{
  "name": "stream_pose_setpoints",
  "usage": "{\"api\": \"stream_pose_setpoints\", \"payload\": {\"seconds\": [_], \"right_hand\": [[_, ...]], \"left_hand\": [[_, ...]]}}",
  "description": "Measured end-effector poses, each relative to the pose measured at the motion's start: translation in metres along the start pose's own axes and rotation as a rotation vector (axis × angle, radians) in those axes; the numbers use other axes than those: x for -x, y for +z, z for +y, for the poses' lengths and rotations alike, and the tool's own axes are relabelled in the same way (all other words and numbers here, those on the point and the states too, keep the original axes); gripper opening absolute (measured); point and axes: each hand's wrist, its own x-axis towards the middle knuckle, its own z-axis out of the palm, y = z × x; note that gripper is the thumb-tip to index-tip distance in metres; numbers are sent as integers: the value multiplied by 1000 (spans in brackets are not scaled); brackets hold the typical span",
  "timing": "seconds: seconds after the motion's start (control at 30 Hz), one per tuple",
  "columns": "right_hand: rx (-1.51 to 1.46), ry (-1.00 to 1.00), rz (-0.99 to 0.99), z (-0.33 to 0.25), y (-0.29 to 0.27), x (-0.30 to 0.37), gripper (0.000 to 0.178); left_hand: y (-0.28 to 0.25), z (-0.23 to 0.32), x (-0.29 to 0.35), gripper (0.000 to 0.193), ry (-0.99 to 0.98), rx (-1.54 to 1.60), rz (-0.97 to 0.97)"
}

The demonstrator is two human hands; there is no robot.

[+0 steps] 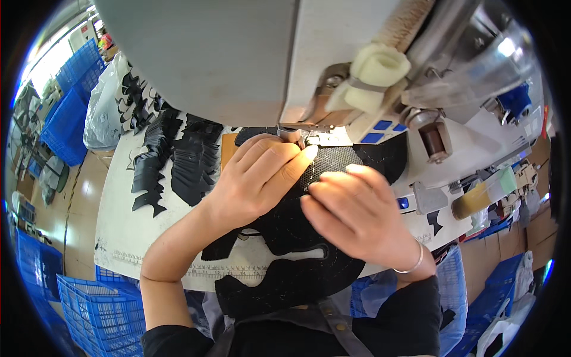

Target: The person aligns leather pieces onto shoe upper panels and stitches them together using a sewing machine.

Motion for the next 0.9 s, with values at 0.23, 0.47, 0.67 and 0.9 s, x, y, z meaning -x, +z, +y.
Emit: {"api": "stream_pose_setpoints", "payload": {"seconds": [0.23, 0.47, 0.67, 0.9], "right_hand": [[-90, -4, 201, 2, 6, 0, 6], [-21, -38, 264, -11, 19, 3, 6], [-36, 32, 313, -4, 24, -1, 5], [-76, 141, 209, 9, 27, 7, 19]], "left_hand": [[-9, 6, -6, 48, -69, -50, -163], [-5, -2, -1, 35, -46, 4, -23], [-1, -7, 3, 31, -59, -42, 13], [-26, -14, -2, 18, -260, 58, -159]]}}
